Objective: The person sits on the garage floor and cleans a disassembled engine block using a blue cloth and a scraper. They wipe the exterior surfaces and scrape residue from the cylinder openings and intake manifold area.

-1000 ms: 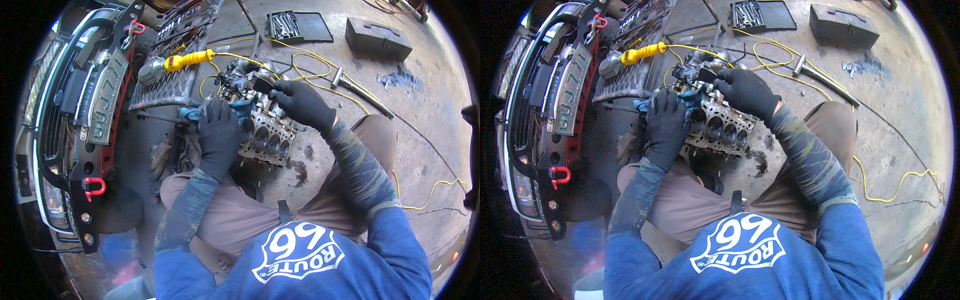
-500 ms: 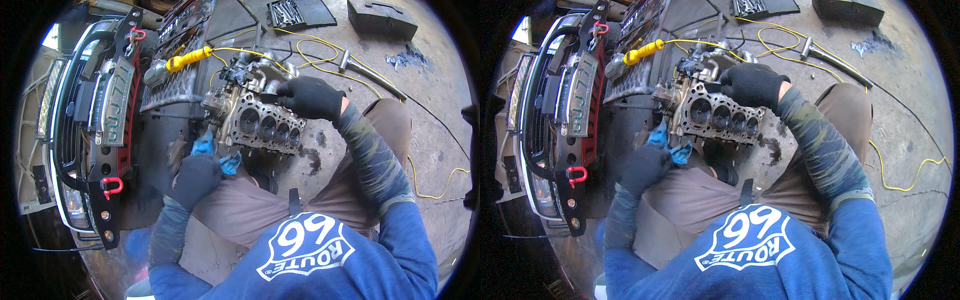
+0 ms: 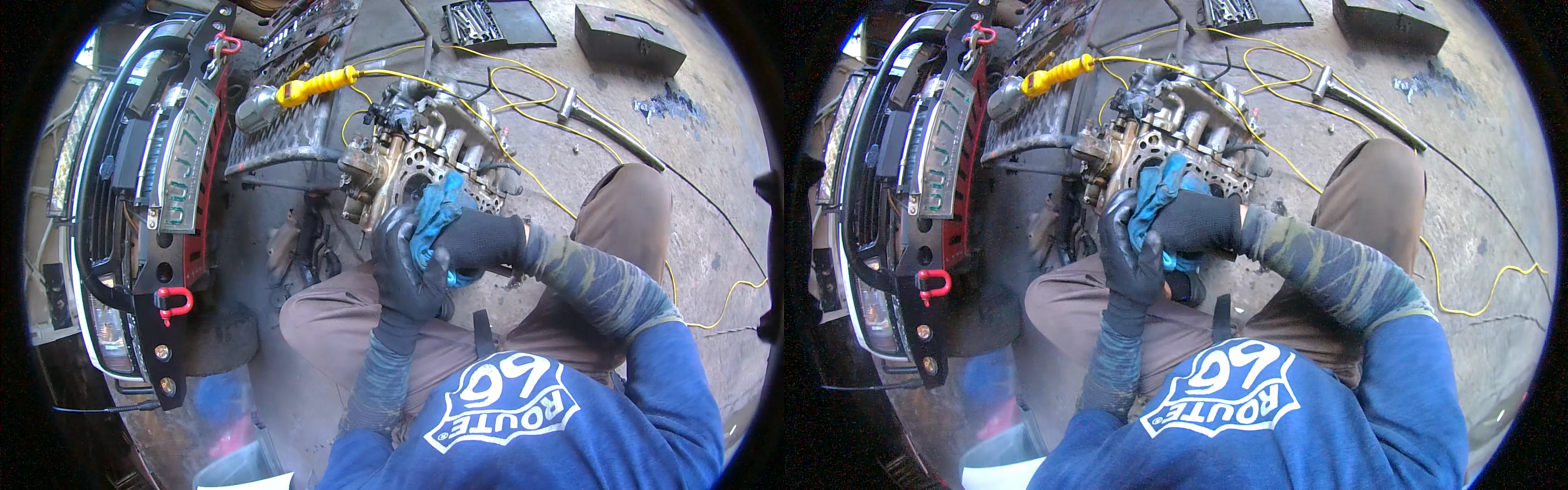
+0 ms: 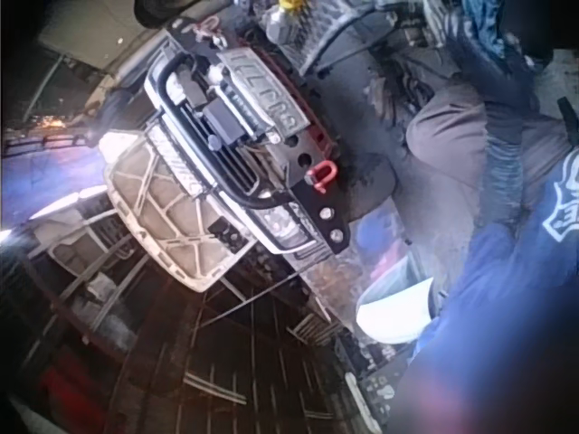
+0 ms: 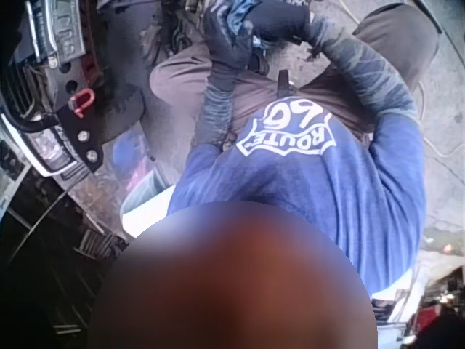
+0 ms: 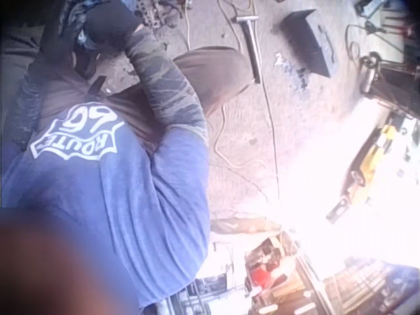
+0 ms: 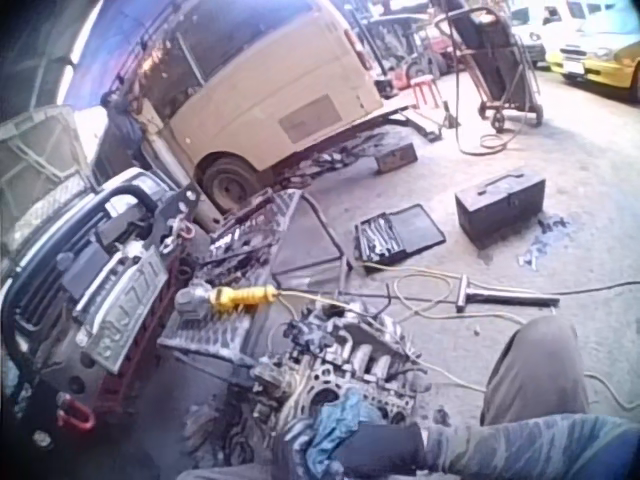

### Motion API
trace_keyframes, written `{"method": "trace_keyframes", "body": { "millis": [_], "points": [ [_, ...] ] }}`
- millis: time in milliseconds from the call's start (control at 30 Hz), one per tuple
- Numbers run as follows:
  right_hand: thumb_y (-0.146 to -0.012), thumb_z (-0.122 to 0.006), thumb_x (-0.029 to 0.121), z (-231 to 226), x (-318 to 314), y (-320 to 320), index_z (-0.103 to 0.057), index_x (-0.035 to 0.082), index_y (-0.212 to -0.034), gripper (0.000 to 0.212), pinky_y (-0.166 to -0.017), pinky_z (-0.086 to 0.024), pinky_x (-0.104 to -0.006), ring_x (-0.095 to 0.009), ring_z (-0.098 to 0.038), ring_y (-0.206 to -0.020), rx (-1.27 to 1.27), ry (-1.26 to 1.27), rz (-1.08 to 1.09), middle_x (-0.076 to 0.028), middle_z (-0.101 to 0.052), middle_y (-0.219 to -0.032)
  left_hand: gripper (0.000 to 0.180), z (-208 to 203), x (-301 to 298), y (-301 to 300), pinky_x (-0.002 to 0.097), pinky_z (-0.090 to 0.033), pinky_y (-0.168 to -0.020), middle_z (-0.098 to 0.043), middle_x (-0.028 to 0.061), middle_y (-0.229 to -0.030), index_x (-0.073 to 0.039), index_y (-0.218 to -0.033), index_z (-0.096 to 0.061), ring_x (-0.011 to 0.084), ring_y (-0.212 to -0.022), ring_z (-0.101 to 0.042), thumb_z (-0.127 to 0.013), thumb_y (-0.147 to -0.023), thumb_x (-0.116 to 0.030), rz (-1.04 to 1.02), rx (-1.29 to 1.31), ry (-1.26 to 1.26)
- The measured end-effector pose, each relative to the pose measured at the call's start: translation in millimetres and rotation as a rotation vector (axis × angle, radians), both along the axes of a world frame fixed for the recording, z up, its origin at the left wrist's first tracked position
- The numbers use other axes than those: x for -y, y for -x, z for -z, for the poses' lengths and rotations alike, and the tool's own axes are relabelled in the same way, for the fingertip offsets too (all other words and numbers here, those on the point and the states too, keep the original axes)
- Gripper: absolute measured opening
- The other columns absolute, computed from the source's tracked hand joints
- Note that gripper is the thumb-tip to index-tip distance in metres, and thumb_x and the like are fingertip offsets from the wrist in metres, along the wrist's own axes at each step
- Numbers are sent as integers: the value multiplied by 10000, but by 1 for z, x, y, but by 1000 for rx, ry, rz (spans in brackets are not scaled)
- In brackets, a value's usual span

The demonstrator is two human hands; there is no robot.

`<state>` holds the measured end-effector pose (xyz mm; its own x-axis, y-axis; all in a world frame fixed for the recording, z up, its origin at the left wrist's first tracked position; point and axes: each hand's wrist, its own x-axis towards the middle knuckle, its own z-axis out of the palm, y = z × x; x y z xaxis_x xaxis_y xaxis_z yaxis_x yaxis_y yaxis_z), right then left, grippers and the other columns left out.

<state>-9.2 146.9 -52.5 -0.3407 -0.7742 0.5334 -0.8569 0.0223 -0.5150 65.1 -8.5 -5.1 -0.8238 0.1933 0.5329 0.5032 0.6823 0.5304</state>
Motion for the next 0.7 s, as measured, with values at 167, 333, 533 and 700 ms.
{"method": "trace_keyframes", "body": {
  "millis": [167,333,533,700],
  "points": [
    [-865,-656,212,-18,-4,9,-706,80,-1144,313,-863,-553,-471,-343,-699,-955,126,127,-52,-159,-710,-1048,350,-3,23,15,536,-398,-1117,-640,188,-1232,4,-1249,-582,393,-1202,-601,-588,-1023,-264,-98,-213,290],
    [-890,-608,230,-37,-27,27,-729,81,-1219,381,-874,-562,-484,-355,-731,-938,614,-132,-3,-241,-735,-1023,435,-20,101,39,460,-449,-1072,-622,211,-1295,0,-1345,-574,353,-1239,-591,-530,-1054,-320,-484,14,204],
    [-903,-604,241,-2,-47,57,-761,167,-1121,279,-828,-566,-516,-387,-731,-928,397,-443,597,-190,-748,-978,446,-81,179,61,397,-498,-1040,-574,193,-1402,11,-1425,-523,296,-1283,-594,-542,-1013,-157,-446,-61,-445],
    [-1006,-555,296,26,-41,72,-714,190,-1214,283,-778,-559,-517,-391,-720,-870,393,-282,836,-173,-740,-918,387,-114,132,114,372,-530,-971,-691,150,-1251,-25,-1370,-572,242,-1137,-685,-528,-1000,-129,-259,166,-159]
  ]
}}
